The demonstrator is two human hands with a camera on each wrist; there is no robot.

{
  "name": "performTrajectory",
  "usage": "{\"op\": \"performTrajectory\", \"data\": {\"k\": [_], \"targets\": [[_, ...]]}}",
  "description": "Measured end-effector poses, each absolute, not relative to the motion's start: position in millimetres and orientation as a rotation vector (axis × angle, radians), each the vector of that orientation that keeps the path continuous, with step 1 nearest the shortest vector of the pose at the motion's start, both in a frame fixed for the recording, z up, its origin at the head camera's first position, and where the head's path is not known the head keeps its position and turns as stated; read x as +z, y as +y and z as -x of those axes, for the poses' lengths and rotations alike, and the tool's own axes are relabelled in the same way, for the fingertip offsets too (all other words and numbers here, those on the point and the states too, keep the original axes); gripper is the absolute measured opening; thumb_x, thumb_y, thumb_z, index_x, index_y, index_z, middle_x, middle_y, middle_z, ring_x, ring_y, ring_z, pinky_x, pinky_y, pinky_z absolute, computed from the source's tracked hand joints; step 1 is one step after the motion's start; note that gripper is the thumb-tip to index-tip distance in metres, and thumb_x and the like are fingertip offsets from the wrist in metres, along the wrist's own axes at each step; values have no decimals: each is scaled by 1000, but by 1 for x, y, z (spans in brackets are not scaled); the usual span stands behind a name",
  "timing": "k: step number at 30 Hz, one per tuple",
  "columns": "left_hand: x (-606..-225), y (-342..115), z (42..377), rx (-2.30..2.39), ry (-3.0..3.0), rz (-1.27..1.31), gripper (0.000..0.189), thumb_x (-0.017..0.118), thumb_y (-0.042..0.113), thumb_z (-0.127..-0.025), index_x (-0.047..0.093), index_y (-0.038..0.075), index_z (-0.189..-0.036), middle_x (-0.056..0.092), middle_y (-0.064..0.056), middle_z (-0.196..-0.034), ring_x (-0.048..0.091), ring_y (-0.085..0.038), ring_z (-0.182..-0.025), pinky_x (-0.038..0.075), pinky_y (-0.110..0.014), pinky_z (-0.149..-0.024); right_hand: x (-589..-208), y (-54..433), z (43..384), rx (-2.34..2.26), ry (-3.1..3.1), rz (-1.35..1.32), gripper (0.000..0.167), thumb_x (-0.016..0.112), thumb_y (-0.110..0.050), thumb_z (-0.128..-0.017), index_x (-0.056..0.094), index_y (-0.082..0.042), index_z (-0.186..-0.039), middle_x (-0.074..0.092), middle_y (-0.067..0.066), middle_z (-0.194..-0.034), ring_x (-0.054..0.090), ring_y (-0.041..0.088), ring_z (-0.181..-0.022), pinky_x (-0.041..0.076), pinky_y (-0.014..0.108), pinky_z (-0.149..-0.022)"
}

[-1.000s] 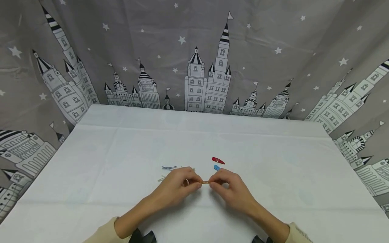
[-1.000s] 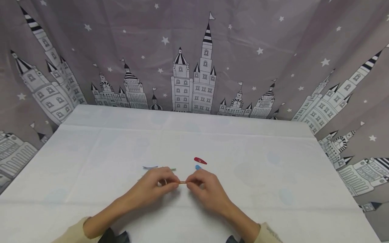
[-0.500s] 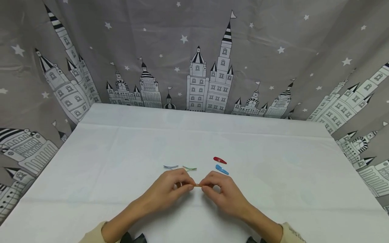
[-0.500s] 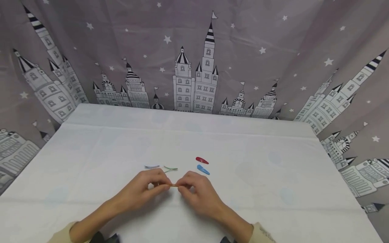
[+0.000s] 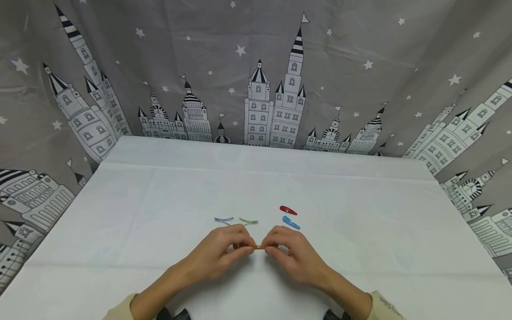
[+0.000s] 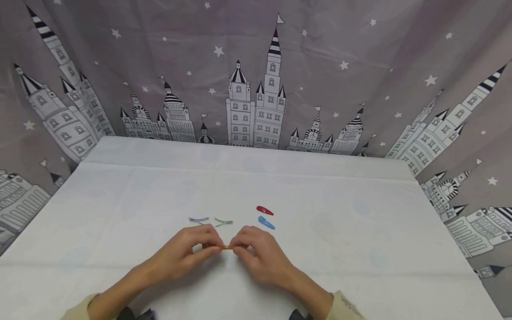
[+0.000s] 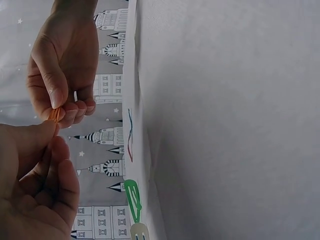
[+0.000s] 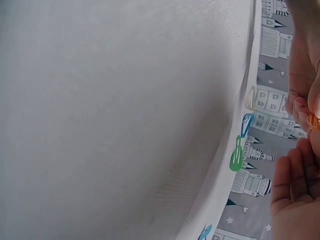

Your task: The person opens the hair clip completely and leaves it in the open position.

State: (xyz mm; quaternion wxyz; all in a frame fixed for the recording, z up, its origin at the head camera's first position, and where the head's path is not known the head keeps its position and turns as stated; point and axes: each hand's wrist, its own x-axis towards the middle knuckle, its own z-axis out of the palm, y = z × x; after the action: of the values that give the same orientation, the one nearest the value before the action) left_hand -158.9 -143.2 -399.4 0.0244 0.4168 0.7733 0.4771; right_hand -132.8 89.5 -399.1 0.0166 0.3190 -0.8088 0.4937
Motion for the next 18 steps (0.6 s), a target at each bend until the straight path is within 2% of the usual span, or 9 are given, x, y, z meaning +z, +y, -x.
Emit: {"op": "performTrajectory", "data": {"k": [5,12,18], "targets": [[-401,-142,160,1489,2361,-1347,6,68,8,-94,72,11,-92,63,11,-87,54,-2,-73,49,-26,-63,-400,92,133,1535,-2511,-1021,12,64,2,-92,72,-6,-92,67,2,-91,58,9,-85,50,28,-75],[-400,-142,159,1496,2319,-1298,6,67,10,-95,73,11,-94,66,4,-86,55,-3,-75,49,-23,-66,-400,93,131,1593,-2520,-995,12,63,-1,-94,74,-7,-94,68,2,-92,60,9,-84,50,29,-75],[-399,-142,159,1478,2326,-1279,7,67,11,-94,74,11,-94,66,5,-86,55,-4,-76,49,-23,-66,-400,94,130,1613,-2537,-968,10,65,-3,-94,74,-6,-96,68,1,-92,60,9,-84,51,29,-76]]}}
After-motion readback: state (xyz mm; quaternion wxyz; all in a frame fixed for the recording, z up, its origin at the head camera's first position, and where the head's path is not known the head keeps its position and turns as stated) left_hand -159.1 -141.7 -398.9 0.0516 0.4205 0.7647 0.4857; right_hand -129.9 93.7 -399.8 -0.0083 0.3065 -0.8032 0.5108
